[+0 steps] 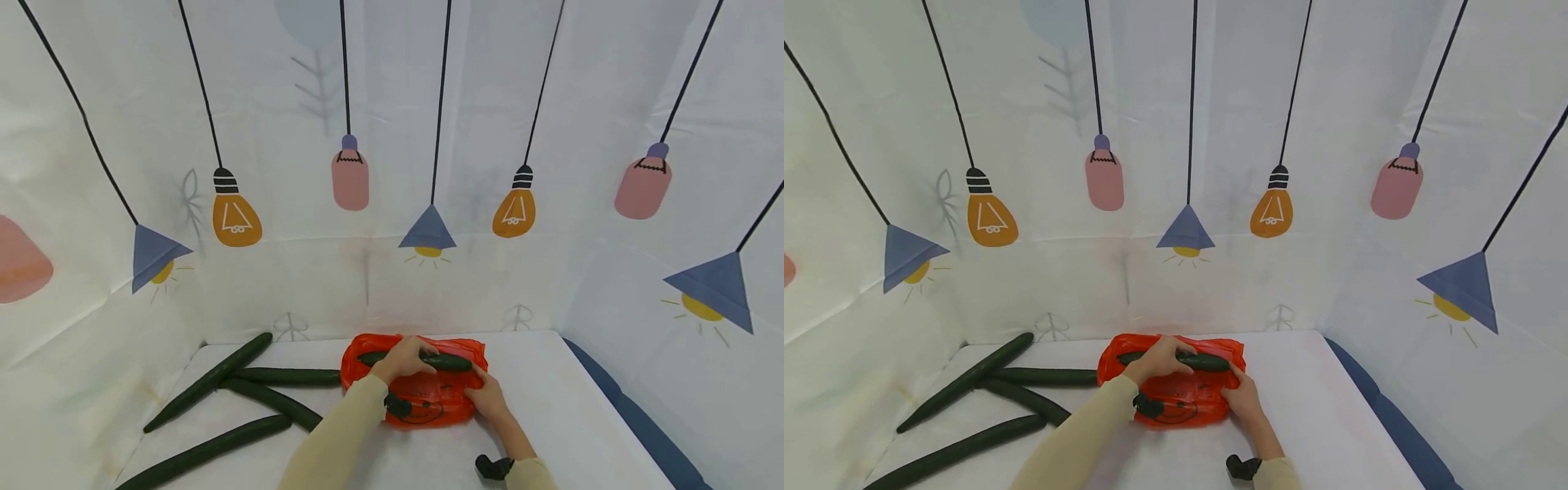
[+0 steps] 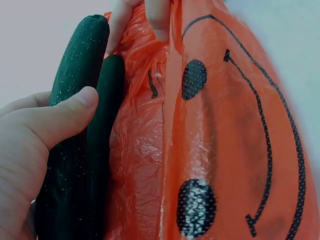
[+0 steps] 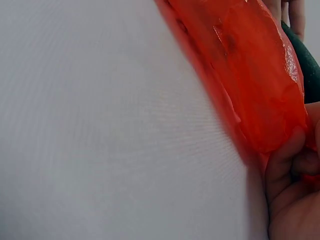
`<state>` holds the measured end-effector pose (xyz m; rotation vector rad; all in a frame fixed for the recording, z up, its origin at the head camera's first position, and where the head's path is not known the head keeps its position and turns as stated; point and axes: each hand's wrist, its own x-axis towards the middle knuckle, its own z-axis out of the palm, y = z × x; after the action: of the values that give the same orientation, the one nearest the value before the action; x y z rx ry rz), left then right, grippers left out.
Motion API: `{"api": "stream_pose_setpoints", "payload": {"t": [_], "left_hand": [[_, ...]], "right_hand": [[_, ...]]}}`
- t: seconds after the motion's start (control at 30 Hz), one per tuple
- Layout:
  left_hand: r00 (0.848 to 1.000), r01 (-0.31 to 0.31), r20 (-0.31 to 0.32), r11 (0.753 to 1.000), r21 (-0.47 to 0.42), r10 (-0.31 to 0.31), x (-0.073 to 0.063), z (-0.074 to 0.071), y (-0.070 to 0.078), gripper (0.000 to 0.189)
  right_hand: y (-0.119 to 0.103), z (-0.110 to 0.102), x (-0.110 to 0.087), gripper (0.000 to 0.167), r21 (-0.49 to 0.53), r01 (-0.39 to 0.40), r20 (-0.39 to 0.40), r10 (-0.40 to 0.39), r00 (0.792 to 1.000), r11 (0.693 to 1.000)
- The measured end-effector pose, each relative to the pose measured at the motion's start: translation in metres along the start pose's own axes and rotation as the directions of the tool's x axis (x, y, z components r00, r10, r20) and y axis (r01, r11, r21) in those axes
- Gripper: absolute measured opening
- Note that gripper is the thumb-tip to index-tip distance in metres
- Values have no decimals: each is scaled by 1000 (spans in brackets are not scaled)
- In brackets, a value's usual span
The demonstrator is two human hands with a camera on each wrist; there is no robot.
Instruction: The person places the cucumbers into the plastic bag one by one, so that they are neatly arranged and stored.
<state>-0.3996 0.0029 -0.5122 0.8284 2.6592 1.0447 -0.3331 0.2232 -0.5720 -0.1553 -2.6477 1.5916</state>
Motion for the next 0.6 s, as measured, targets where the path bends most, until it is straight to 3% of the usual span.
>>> {"api": "stream_pose_setpoints", "payload": {"t": [0.37,0.6], "left_hand": [[1000,-13,25,1000,-8,14,7,6,-6,34],[1000,18,19,1000,6,-18,8,7,-10,36]], "right_hand": [[5,-2,-2,71,82,-44,7,44,999,996],[5,-3,1,71,76,-45,11,45,999,996]]}}
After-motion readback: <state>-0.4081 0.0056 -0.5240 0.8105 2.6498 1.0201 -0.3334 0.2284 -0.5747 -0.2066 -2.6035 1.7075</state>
